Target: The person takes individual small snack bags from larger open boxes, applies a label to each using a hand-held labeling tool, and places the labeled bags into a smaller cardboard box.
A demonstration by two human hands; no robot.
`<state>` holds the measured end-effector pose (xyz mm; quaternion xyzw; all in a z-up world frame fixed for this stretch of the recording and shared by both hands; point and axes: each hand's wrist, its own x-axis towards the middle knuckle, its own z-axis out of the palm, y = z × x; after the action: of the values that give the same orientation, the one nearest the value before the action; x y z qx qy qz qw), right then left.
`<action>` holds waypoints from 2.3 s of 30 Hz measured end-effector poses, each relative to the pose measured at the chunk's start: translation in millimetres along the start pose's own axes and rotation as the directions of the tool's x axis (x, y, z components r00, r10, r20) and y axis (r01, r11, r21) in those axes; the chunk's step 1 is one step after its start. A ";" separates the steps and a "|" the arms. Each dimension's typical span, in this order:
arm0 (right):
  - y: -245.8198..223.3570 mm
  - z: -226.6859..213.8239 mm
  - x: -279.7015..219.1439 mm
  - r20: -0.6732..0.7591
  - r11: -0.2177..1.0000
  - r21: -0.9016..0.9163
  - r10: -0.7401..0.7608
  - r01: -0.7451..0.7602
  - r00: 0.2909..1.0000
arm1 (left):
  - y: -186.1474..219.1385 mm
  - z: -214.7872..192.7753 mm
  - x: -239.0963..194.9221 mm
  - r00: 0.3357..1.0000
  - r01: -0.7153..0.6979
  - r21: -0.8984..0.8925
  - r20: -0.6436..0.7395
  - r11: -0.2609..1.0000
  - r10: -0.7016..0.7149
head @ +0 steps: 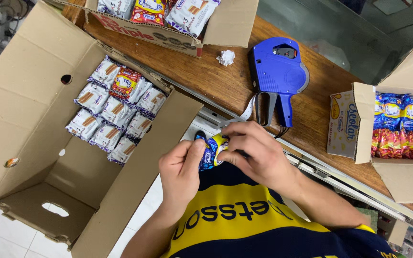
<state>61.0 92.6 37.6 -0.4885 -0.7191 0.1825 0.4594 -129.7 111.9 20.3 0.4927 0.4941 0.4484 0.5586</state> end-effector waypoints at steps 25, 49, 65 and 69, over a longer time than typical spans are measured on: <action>46.5 -11.1 -48.2 0.461 0.493 0.635 0.376 -0.595 0.804 | 4.9 13.3 8.6 0.931 -0.352 0.340 0.225 0.872 0.288; -7.3 -6.4 -35.1 -0.139 0.997 0.046 0.071 -0.066 0.988 | 35.2 27.2 -19.5 0.689 -0.676 0.526 0.202 0.516 0.696; 6.9 0.6 -47.7 -0.140 0.990 -0.111 -0.101 0.086 0.985 | 27.0 28.0 -16.7 0.777 -0.621 0.516 0.302 0.590 0.553; 9.1 8.1 -36.5 -0.300 0.994 0.029 -0.088 0.101 0.950 | 7.1 30.9 -9.7 0.825 -0.566 0.262 0.163 0.782 0.542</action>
<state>62.7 66.5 9.4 -0.4651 -0.6600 0.1001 0.5814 -100.1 99.8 29.2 0.7116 0.3672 0.4930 0.3403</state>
